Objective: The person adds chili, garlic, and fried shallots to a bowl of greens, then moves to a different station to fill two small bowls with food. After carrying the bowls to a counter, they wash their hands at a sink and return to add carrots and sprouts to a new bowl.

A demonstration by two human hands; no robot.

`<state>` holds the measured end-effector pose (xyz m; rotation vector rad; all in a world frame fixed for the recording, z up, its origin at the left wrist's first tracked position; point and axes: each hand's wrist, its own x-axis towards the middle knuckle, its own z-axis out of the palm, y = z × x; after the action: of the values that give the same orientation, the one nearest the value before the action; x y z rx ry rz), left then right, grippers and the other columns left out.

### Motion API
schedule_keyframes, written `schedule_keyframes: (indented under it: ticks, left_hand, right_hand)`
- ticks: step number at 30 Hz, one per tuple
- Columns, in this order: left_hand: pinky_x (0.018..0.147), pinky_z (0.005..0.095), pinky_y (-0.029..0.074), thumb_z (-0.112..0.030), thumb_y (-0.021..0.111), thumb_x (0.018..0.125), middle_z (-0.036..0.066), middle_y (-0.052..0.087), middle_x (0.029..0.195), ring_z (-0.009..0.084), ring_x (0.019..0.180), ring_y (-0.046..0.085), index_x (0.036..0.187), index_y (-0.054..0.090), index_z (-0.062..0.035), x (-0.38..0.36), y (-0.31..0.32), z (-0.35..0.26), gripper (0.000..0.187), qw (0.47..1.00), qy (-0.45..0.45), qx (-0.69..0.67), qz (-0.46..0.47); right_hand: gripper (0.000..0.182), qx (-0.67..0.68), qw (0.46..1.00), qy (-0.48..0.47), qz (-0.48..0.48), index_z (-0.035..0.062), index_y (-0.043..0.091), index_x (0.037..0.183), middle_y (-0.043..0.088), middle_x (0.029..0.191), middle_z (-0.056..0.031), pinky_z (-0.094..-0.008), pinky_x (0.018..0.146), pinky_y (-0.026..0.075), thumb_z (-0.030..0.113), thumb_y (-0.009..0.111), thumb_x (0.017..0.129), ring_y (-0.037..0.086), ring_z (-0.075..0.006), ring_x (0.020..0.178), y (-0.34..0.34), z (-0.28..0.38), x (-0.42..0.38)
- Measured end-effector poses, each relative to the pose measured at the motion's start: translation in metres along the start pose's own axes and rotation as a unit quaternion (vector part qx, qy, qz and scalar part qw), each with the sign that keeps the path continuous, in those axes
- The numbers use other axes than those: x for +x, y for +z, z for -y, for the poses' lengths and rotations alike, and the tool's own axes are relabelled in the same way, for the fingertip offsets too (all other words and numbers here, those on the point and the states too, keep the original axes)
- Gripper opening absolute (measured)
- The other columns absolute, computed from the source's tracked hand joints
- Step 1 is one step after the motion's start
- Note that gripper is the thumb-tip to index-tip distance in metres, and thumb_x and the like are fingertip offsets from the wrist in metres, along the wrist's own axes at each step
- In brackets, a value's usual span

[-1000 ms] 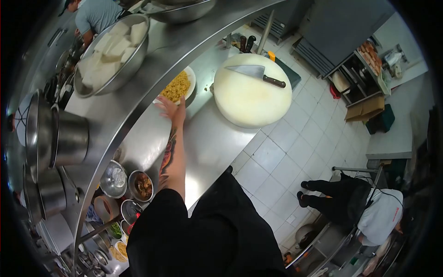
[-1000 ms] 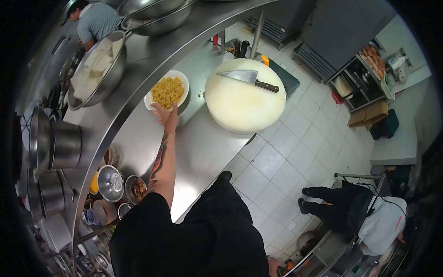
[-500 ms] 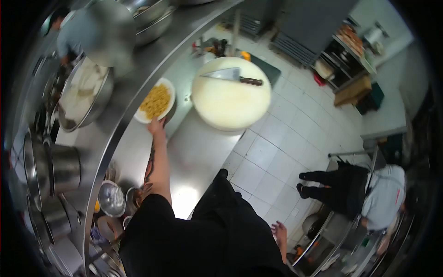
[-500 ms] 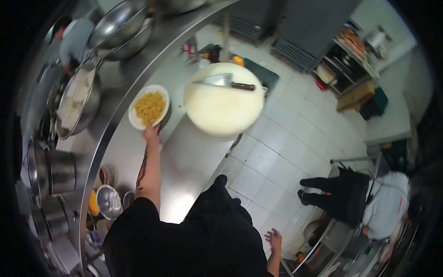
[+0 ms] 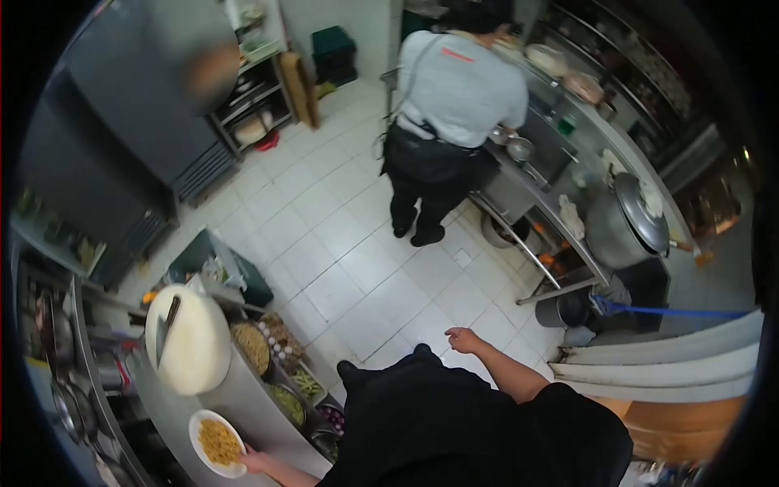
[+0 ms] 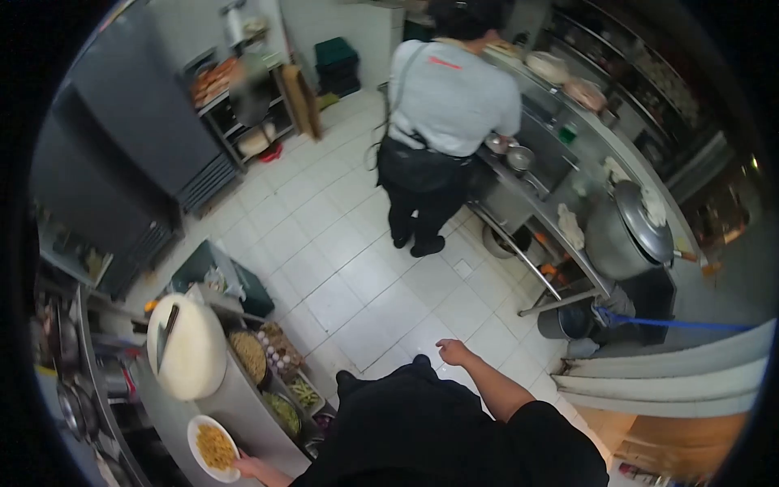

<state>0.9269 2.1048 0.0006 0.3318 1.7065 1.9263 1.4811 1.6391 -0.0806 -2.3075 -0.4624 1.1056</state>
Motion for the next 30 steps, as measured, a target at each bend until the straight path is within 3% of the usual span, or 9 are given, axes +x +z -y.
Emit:
schedule_keyframes:
  ticks: [2, 9, 11, 16, 18, 21, 24, 25, 30]
  left_hand:
    - [0.079, 0.0453, 0.062, -0.005, 0.062, 0.078, 0.031, 0.057, 0.116, 0.0406, 0.094, 0.063, 0.112, 0.048, 0.0237, 0.043, -0.036, 0.062, 0.047, 0.996, -0.07, -0.006, 0.048]
    - [0.084, 0.0421, 0.057, -0.007, 0.061, 0.082, 0.026, 0.058, 0.116, 0.0356, 0.097, 0.062, 0.118, 0.047, 0.0168, -0.151, -0.042, 0.028, 0.045, 0.96, -0.083, 0.103, 0.248]
    - [0.085, 0.0412, 0.056, -0.007, 0.06, 0.083, 0.025, 0.058, 0.116, 0.0342, 0.098, 0.062, 0.12, 0.046, 0.0148, -0.198, -0.027, 0.016, 0.045, 0.935, -0.085, 0.118, 0.323]
    - [0.088, 0.0388, 0.053, -0.009, 0.059, 0.086, 0.022, 0.059, 0.116, 0.0306, 0.101, 0.062, 0.124, 0.046, 0.0098, -0.32, 0.046, -0.012, 0.044, 0.845, -0.092, 0.121, 0.513]
    - [0.08, 0.0376, 0.054, -0.009, 0.059, 0.085, 0.018, 0.059, 0.114, 0.0265, 0.097, 0.063, 0.121, 0.049, 0.0038, -0.403, 0.072, -0.047, 0.039, 0.793, -0.096, 0.168, 0.578]
    - [0.078, 0.0399, 0.056, -0.003, 0.06, 0.082, 0.018, 0.059, 0.117, 0.0262, 0.096, 0.063, 0.124, 0.047, 0.0051, -0.446, 0.113, -0.006, 0.045, 0.706, -0.13, 0.116, 0.686]
    - [0.076, 0.0397, 0.058, -0.001, 0.056, 0.084, 0.017, 0.059, 0.117, 0.0258, 0.099, 0.063, 0.129, 0.044, 0.0016, -0.523, 0.144, -0.005, 0.047, 0.6, -0.191, 0.147, 0.763]
    - [0.076, 0.0397, 0.058, -0.001, 0.056, 0.084, 0.017, 0.059, 0.117, 0.0258, 0.099, 0.063, 0.129, 0.044, 0.0016, -0.545, 0.156, 0.001, 0.047, 0.59, -0.198, 0.147, 0.769]
    - [0.074, 0.0368, 0.059, -0.001, 0.051, 0.089, 0.015, 0.06, 0.119, 0.0228, 0.099, 0.065, 0.131, 0.044, -0.0002, -0.665, 0.188, 0.006, 0.042, 0.356, -0.209, 0.163, 0.896]
  right_hand:
    - [0.038, -0.021, 0.999, -0.023, -0.025, 0.0048, 0.064, 0.118, 0.069, 0.102, -0.0196, -0.0393, 0.083, 0.053, 0.015, 0.049, 0.085, 0.068, -0.0304, 0.093, -0.011, -0.022, -0.001]
    - [0.033, -0.007, 0.99, -0.118, -0.077, 0.0052, 0.062, 0.118, 0.069, 0.107, -0.0158, -0.0359, 0.088, 0.052, 0.015, 0.055, 0.087, 0.066, -0.0295, 0.099, -0.065, -0.021, 0.003]
    - [0.032, 0.053, 0.979, -0.18, -0.081, 0.0041, 0.065, 0.114, 0.068, 0.103, -0.0192, -0.0411, 0.088, 0.051, 0.015, 0.052, 0.087, 0.065, -0.0336, 0.098, -0.078, 0.006, 0.004]
    - [0.04, 0.28, 0.93, -0.233, 0.054, 0.0054, 0.059, 0.124, 0.068, 0.104, -0.0106, -0.033, 0.081, 0.054, 0.031, 0.057, 0.094, 0.066, -0.0187, 0.096, -0.09, 0.117, 0.016]
    - [0.045, 0.35, 0.901, -0.235, 0.101, 0.0064, 0.055, 0.13, 0.067, 0.106, -0.0083, -0.0321, 0.079, 0.054, 0.035, 0.056, 0.096, 0.065, -0.0165, 0.096, -0.109, 0.166, 0.004]
    - [0.051, 0.464, 0.848, -0.238, 0.093, 0.0087, 0.047, 0.137, 0.064, 0.113, -0.007, -0.0322, 0.079, 0.054, 0.042, 0.05, 0.099, 0.064, -0.0156, 0.097, -0.141, 0.21, -0.012]
    - [0.052, 0.536, 0.828, -0.166, 0.025, 0.0072, 0.046, 0.136, 0.062, 0.116, -0.0072, -0.0311, 0.078, 0.053, 0.045, 0.046, 0.1, 0.061, -0.0128, 0.097, -0.184, 0.209, -0.014]
    - [0.051, 0.559, 0.814, -0.15, -0.052, 0.006, 0.047, 0.133, 0.062, 0.115, -0.0071, -0.03, 0.079, 0.052, 0.045, 0.045, 0.101, 0.06, -0.0125, 0.096, -0.192, 0.196, -0.006]
    - [0.048, 0.595, 0.712, -0.077, -0.366, 0.0019, 0.05, 0.129, 0.063, 0.11, -0.0096, -0.0294, 0.086, 0.048, 0.042, 0.044, 0.102, 0.058, -0.0143, 0.098, -0.23, 0.138, -0.013]
